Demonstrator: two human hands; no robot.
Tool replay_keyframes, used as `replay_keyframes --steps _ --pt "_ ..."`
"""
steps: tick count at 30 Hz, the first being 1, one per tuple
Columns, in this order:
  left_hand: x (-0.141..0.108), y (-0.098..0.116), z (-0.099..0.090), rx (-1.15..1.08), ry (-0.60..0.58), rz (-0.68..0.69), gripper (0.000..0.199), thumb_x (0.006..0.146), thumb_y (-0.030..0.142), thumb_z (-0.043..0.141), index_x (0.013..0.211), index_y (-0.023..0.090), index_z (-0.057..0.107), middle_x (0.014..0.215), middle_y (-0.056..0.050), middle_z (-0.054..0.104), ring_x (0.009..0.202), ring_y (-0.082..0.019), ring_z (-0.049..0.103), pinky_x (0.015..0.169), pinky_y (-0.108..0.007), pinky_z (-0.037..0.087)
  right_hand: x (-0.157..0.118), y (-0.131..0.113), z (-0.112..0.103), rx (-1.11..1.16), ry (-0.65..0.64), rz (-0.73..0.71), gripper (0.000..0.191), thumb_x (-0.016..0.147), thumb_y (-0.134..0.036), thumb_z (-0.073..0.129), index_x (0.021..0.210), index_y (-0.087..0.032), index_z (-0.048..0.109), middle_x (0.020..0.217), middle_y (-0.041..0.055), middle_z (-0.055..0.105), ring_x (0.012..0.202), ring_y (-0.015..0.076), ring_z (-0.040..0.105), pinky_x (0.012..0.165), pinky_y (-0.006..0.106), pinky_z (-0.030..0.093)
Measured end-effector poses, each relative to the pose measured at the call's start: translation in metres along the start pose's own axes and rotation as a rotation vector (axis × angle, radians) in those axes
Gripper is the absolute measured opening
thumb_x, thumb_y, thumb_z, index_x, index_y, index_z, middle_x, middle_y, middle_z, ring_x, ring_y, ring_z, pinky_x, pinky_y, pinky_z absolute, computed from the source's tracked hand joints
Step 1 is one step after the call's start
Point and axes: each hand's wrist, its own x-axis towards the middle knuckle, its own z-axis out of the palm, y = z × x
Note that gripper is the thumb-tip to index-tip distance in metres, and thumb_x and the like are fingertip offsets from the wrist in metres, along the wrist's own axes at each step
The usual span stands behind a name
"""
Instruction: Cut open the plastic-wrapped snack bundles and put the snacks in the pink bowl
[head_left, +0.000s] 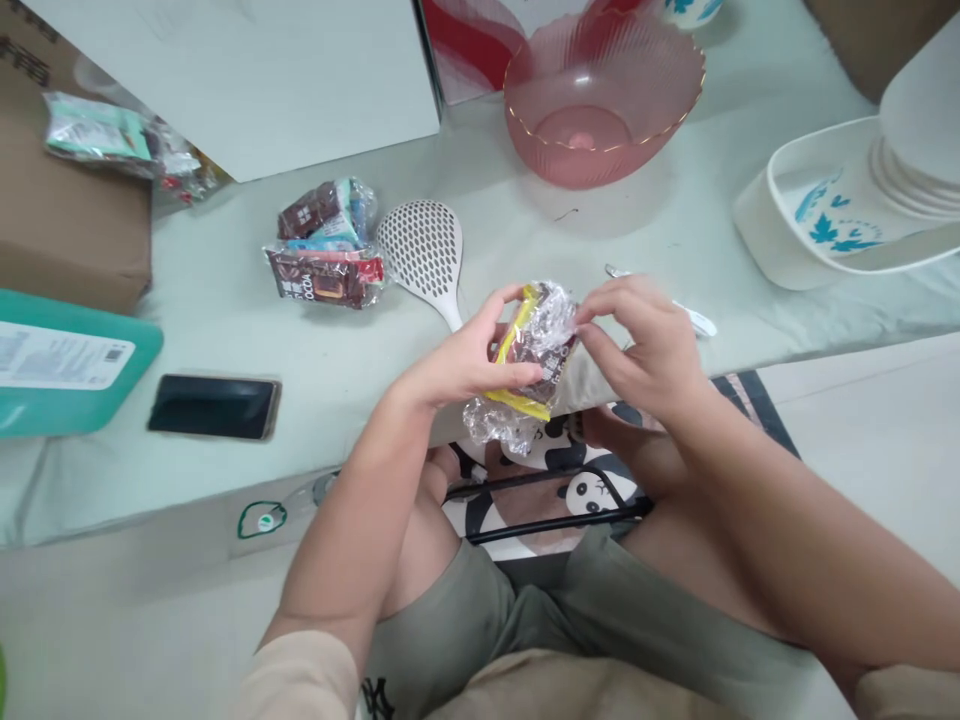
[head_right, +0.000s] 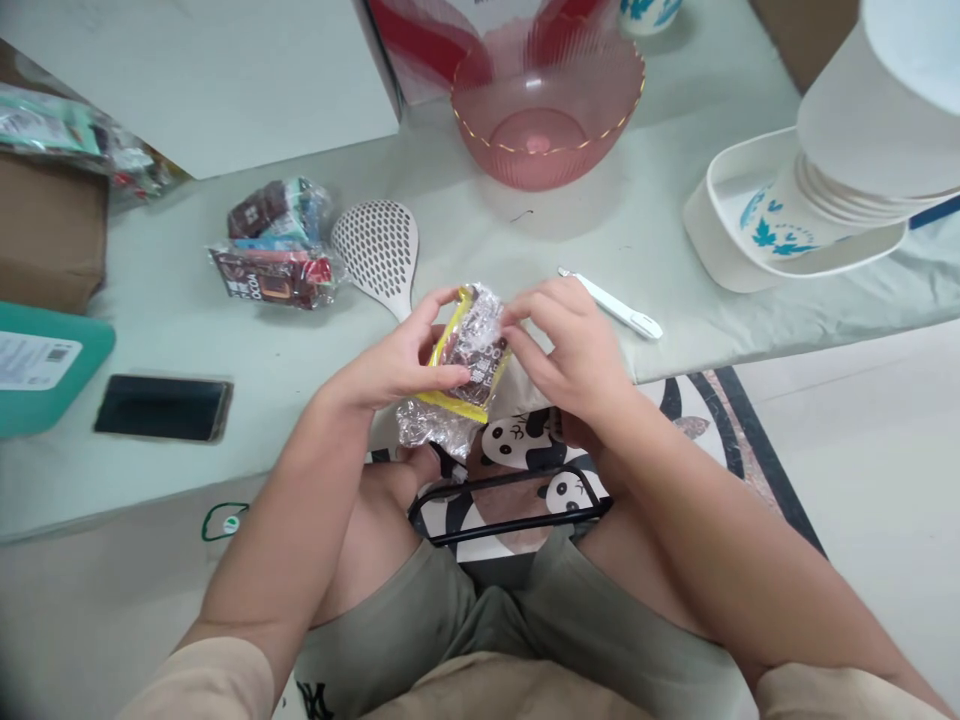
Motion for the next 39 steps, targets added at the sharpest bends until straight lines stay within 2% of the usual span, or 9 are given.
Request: replay_keyframes --steps 5,9,13,16,19,23,28,34,39 --pt "0.000 -0.004 -0.010 0.113 -0.131 -0.025 0.102 0.069 0.037 0.092 0.154 0.026 0.036 0.123 -0.011 0.072 0.108 -0.028 0.073 0.090 -0.039 0.061 0.004 0.019 0.016 0.279 0.207 0.410 0.011 0.097 -0.034 0.053 0.091 -0.025 0.054 0.077 0.0018 0.061 0.068 0.0171 0.059 0.067 0.036 0.050" --pt "0.001 -0.005 -0.017 0.026 -0.105 -0.043 0.103 0.070 0.036 0.091 0.155 0.031 0.034 0.118 -0.008 0.073 0.099 -0.027 0.076 0.083 -0.038 0.063 0.015 0.045 0.031 0.546 0.298 0.699 0.017 0.093 -0.035 0.056 0.082 -0.026 0.046 0.068 -0.0014 0.053 0.056 0.0126 0.051 0.054 0.030 0.044" --pt "0.004 -0.004 -0.019 -0.051 -0.080 -0.040 0.106 0.067 0.042 0.093 0.155 0.030 0.035 0.121 -0.011 0.073 0.103 -0.031 0.076 0.084 -0.040 0.064 0.021 0.056 0.038 0.704 0.385 0.848 0.012 0.087 -0.029 0.056 0.087 -0.026 0.045 0.074 -0.0016 0.056 0.059 0.0124 0.056 0.054 0.027 0.044" --pt "0.010 -0.004 -0.014 -0.102 0.050 0.015 0.113 0.064 0.049 0.093 0.157 0.031 0.031 0.122 -0.012 0.072 0.108 -0.033 0.075 0.086 -0.043 0.064 0.020 0.046 0.040 0.744 0.340 0.881 0.015 0.090 -0.037 0.053 0.099 -0.028 0.045 0.091 0.0008 0.063 0.075 0.0137 0.067 0.063 0.026 0.052" --pt "0.016 -0.005 -0.007 -0.130 0.181 0.076 0.115 0.066 0.052 0.092 0.158 0.035 0.026 0.122 -0.010 0.072 0.113 -0.033 0.073 0.089 -0.045 0.063 0.015 0.024 0.040 0.774 0.136 0.837 0.026 0.092 -0.043 0.055 0.112 -0.029 0.045 0.111 0.0040 0.067 0.092 0.0163 0.071 0.074 0.029 0.058" --pt "0.023 -0.010 0.000 -0.141 0.219 0.096 0.103 0.077 0.054 0.084 0.158 0.039 0.022 0.121 -0.007 0.072 0.108 -0.031 0.075 0.090 -0.047 0.063 0.008 0.002 0.036 0.689 -0.036 0.693 0.041 0.091 -0.042 0.064 0.124 -0.030 0.042 0.131 0.0078 0.064 0.094 0.0171 0.070 0.076 0.031 0.060" --pt "0.026 -0.014 0.005 0.100 0.222 0.115 0.087 0.087 0.049 0.074 0.158 0.029 0.027 0.126 -0.011 0.069 0.107 -0.029 0.073 0.094 -0.048 0.061 0.005 0.008 0.030 0.499 -0.045 0.679 0.035 0.092 -0.033 0.059 0.124 -0.028 0.044 0.128 0.0083 0.065 0.083 0.0149 0.068 0.065 0.028 0.056" --pt "0.026 0.002 0.018 0.702 0.442 0.043 0.053 0.087 0.034 0.070 0.135 0.016 0.055 0.128 -0.016 0.059 0.113 -0.031 0.064 0.102 -0.050 0.054 0.008 0.008 0.026 0.512 -0.024 0.773 0.037 0.085 -0.029 0.062 0.120 -0.028 0.050 0.124 0.0069 0.065 0.084 0.0174 0.068 0.066 0.031 0.058" --pt "0.029 0.011 0.022 0.723 0.429 0.003 0.029 0.090 0.033 0.066 0.115 0.020 0.060 0.108 -0.009 0.068 0.105 -0.028 0.067 0.095 -0.044 0.054 0.007 0.010 0.031 0.466 -0.027 0.761 0.039 0.086 -0.035 0.062 0.123 -0.026 0.056 0.117 0.0076 0.064 0.090 0.0204 0.069 0.079 0.040 0.060"
